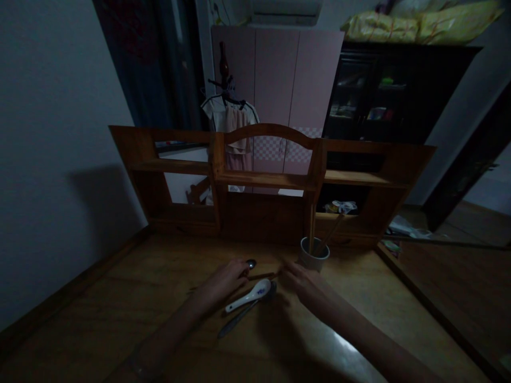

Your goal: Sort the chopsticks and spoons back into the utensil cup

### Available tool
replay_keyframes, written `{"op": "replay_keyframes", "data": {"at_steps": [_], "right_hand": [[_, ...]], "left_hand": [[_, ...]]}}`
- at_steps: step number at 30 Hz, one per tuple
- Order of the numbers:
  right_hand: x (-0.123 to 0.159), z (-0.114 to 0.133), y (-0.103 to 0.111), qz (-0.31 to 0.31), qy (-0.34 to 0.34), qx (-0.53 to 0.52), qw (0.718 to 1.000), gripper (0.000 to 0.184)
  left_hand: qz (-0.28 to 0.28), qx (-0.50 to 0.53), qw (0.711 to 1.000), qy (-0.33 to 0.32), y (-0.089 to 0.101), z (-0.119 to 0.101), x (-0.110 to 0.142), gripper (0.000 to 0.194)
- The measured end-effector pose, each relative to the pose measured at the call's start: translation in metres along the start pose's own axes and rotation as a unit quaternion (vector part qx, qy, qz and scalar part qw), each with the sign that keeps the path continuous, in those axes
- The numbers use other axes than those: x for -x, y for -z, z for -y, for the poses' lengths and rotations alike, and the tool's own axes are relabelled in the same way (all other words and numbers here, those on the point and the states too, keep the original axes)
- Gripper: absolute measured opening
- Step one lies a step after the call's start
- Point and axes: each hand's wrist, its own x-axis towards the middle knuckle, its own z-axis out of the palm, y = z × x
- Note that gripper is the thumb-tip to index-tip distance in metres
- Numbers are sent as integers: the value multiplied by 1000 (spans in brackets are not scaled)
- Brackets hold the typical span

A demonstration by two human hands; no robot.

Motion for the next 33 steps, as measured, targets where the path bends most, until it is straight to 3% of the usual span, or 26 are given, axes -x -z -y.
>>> {"op": "replay_keyframes", "data": {"at_steps": [2,6,10,16,20,23,25,28,33], "right_hand": [[-15,0,-26,69,6,64,996,30],[-33,-10,-56,85,20,94,992,22],[-34,-16,-56,89,57,94,990,18],[-31,-19,-45,80,60,63,993,21],[-33,-23,-21,49,26,24,998,18],[-33,-26,10,-38,5,-102,994,15],[-30,-27,34,-122,-13,-235,964,11],[-22,-29,69,-178,-61,-384,904,18],[-7,-37,107,-279,-134,-454,836,26]], "left_hand": [[6,-23,1000,-19,-4,-2,-5,12],[5,-41,999,-16,-8,4,-12,10],[-43,-38,998,3,0,2,-15,15],[-170,-7,985,-26,41,-36,-13,19],[-263,55,963,-37,60,-61,-3,20],[-320,80,943,-39,67,-76,6,20],[-341,91,935,-43,70,-87,12,21],[-354,106,928,-50,73,-103,18,22],[-324,190,925,-64,66,-121,15,23]]}}
